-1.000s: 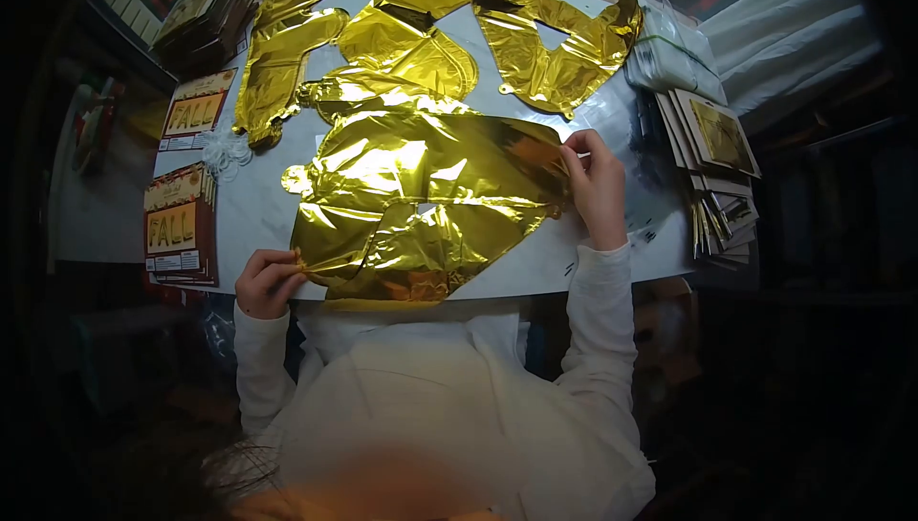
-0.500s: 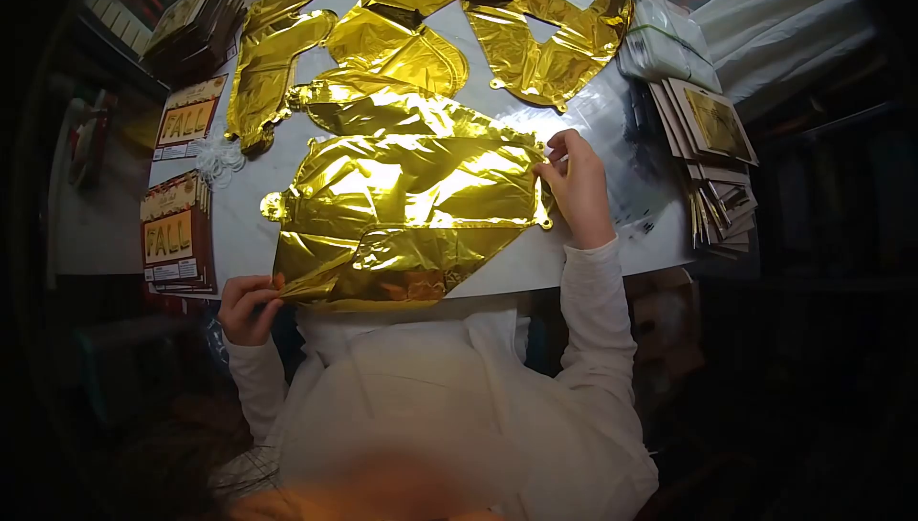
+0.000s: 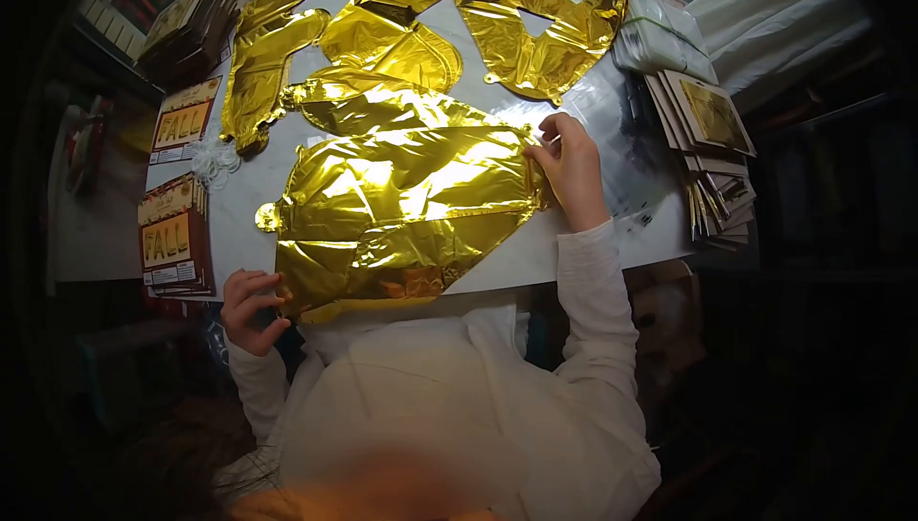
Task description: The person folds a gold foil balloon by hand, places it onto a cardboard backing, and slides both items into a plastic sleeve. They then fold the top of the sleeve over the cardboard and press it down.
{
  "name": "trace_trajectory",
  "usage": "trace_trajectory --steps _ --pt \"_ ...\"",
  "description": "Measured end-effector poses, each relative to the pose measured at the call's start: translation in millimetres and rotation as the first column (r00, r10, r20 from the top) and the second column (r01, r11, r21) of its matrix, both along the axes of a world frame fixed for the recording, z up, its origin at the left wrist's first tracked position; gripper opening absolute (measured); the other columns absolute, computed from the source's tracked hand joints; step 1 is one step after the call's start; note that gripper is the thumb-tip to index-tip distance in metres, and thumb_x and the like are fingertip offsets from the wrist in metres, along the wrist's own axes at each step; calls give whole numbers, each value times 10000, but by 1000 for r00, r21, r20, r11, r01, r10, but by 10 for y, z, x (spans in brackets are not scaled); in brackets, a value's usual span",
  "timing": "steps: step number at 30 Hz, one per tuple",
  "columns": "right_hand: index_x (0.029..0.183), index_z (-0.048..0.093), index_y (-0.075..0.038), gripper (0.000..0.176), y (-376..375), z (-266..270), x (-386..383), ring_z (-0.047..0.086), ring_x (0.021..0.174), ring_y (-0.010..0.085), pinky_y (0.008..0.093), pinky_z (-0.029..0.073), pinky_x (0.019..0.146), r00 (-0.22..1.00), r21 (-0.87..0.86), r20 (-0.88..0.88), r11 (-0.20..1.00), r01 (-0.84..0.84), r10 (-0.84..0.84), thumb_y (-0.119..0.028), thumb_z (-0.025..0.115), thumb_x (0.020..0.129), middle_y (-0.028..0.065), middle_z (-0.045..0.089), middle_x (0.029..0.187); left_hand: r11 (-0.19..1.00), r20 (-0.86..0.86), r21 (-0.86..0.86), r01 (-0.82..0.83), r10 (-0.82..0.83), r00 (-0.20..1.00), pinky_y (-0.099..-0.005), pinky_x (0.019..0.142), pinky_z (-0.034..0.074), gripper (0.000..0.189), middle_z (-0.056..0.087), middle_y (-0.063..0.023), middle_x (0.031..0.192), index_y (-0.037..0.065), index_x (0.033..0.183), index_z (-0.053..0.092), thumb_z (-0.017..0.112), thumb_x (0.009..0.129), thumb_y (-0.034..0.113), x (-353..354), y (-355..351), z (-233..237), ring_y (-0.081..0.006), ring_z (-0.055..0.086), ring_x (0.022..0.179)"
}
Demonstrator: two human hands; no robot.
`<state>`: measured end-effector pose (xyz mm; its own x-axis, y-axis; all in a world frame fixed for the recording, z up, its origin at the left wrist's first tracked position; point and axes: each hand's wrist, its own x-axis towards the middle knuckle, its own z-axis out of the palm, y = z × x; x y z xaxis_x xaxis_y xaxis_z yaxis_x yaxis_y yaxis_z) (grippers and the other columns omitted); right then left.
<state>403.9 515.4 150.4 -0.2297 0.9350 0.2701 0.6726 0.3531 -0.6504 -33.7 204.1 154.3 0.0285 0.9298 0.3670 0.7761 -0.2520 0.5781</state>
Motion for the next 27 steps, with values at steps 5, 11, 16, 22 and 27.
trace_trajectory --steps 5,11,16,22,27 --pt "1097 741 -78 343 3 72 37 659 924 266 382 550 836 997 99 46 993 -65 61 -109 868 780 64 724 1024 997 -28 -56 -59 58 998 -585 1186 337 335 747 -96 1311 110 1044 806 819 829 367 -25 6 -63 -380 627 1276" --pt "1197 791 -133 461 -26 121 5 622 1164 279 392 469 1050 936 99 176 941 -324 304 -197 902 754 32 751 1250 984 -83 -155 -92 79 993 -665 1273 129 418 705 -105 1418 122 1228 805 777 873 341 -9 52 -118 -410 530 1446" --pt "1195 804 -148 488 -3 69 46 611 1184 266 419 435 1096 928 56 202 943 -329 312 -245 919 731 -4 742 1309 987 -97 -140 -82 69 993 -682 1277 108 362 757 -102 1322 116 1179 822 768 875 305 -4 37 -95 -411 552 1424" --pt "1184 818 -169 496 17 12 71 591 1221 267 426 428 1101 929 62 217 945 -321 301 -253 931 709 -6 723 1341 996 -82 -74 -58 52 995 -695 1273 158 245 814 -71 1149 99 1047 843 759 877 254 73 77 -3 -392 632 1327" --pt "1177 828 -198 489 15 8 74 580 1238 269 429 425 1098 931 117 245 945 -306 271 -256 933 703 -5 702 1335 999 -31 -37 -14 13 999 -697 1259 222 200 824 -55 1062 92 991 838 755 885 241 18 81 -67 -364 674 1238"
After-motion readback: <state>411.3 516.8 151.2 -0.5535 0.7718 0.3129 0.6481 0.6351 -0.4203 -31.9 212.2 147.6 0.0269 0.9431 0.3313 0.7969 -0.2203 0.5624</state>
